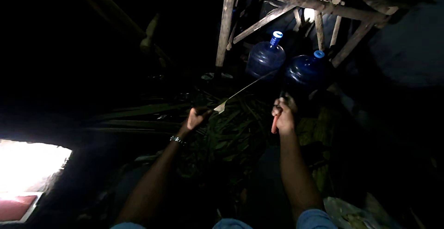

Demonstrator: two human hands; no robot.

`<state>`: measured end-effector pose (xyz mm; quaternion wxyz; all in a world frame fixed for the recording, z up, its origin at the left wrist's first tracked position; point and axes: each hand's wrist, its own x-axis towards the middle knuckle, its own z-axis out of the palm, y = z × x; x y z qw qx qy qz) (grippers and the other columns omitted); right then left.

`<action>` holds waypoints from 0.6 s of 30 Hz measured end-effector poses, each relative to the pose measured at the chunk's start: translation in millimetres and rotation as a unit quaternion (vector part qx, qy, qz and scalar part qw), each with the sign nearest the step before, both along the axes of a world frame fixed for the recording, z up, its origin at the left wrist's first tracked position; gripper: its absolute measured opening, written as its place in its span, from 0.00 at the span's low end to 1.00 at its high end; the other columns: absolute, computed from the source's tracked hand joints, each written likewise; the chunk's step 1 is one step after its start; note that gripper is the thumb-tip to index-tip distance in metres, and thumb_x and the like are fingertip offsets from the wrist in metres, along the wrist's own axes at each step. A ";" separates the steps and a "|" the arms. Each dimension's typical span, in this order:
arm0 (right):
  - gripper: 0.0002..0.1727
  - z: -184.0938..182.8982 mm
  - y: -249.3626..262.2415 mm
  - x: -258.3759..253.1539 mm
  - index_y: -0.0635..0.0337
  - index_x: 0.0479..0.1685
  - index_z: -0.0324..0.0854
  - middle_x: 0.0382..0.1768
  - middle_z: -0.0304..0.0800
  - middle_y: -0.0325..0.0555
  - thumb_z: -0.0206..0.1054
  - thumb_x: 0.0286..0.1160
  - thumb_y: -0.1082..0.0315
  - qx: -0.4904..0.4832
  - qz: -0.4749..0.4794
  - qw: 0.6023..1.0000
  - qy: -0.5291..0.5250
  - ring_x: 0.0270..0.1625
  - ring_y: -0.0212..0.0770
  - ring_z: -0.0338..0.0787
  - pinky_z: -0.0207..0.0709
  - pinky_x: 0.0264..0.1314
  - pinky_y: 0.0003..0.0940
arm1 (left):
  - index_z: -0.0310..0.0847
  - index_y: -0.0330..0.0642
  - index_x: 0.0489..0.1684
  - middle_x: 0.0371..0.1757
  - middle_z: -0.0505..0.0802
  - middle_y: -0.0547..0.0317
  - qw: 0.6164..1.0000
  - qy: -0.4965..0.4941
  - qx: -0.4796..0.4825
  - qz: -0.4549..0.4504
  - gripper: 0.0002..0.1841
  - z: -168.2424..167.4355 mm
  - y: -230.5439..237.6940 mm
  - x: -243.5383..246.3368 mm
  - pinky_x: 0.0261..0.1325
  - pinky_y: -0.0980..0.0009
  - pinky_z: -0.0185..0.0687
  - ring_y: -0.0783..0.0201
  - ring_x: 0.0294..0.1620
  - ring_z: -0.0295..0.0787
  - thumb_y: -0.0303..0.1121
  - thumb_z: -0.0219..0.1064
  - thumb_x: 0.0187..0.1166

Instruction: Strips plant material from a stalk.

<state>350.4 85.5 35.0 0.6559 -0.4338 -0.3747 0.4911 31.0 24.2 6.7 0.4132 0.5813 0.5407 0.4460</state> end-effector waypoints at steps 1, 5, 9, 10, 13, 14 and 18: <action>0.18 -3.9 -4.2 -7.4 0.54 0.73 0.69 0.26 0.80 0.36 0.49 0.88 0.73 0.025 0.069 0.997 -0.040 0.14 0.26 0.70 0.69 0.16 0.20 | 0.87 0.30 0.40 0.20 0.81 0.66 0.999 -0.026 -0.024 0.002 0.09 2.4 -0.9 4.5 0.24 0.83 0.71 0.80 0.18 0.71 0.26 0.63 0.86; 0.28 -13.1 -20.8 -49.4 0.61 0.83 0.66 0.27 0.85 0.39 0.58 0.82 0.71 0.075 0.298 0.936 -0.172 0.19 0.26 0.74 0.69 0.21 0.20 | 0.85 0.33 0.42 0.23 0.82 0.67 0.987 -0.079 -0.136 -0.024 0.10 13.8 -6.0 14.5 0.25 0.82 0.71 0.79 0.20 0.73 0.28 0.60 0.88; 0.17 -20.6 -24.7 -72.8 0.65 0.68 0.76 0.27 0.86 0.38 0.59 0.83 0.73 0.082 0.326 0.925 -0.177 0.19 0.23 0.74 0.67 0.22 0.17 | 0.86 0.37 0.41 0.22 0.84 0.70 0.974 -0.103 -0.181 -0.091 0.10 16.3 -8.6 13.6 0.21 0.84 0.69 0.80 0.17 0.73 0.29 0.58 0.88; 0.14 -21.8 -23.7 -73.6 0.65 0.62 0.79 0.26 0.86 0.38 0.59 0.82 0.73 0.089 0.313 0.930 -0.171 0.19 0.22 0.73 0.66 0.21 0.16 | 0.86 0.38 0.40 0.22 0.84 0.70 0.972 -0.108 -0.183 -0.102 0.11 15.5 -7.8 12.4 0.21 0.85 0.69 0.81 0.16 0.72 0.29 0.57 0.88; 0.10 -20.2 -21.6 -67.7 0.63 0.56 0.81 0.26 0.86 0.37 0.58 0.82 0.74 0.101 0.268 0.945 -0.158 0.18 0.23 0.73 0.68 0.21 0.17 | 0.87 0.37 0.41 0.21 0.84 0.70 0.967 -0.120 -0.197 -0.105 0.11 17.2 -6.2 8.8 0.19 0.84 0.68 0.80 0.15 0.72 0.29 0.57 0.88; 0.09 -18.8 -20.3 -63.4 0.61 0.54 0.81 0.26 0.85 0.36 0.58 0.83 0.74 0.102 0.248 0.952 -0.150 0.18 0.23 0.73 0.68 0.22 0.18 | 0.87 0.37 0.42 0.21 0.84 0.69 0.967 -0.111 -0.203 -0.106 0.11 18.5 -5.8 7.0 0.20 0.84 0.69 0.80 0.16 0.72 0.29 0.58 0.88; 0.12 -9.2 -12.7 -36.9 0.56 0.58 0.81 0.25 0.84 0.36 0.55 0.84 0.73 0.085 0.164 0.980 -0.077 0.16 0.25 0.72 0.70 0.19 0.18 | 0.84 0.37 0.41 0.24 0.83 0.67 0.966 -0.067 -0.230 -0.095 0.08 24.8 -8.1 2.4 0.22 0.84 0.70 0.79 0.19 0.73 0.28 0.60 0.87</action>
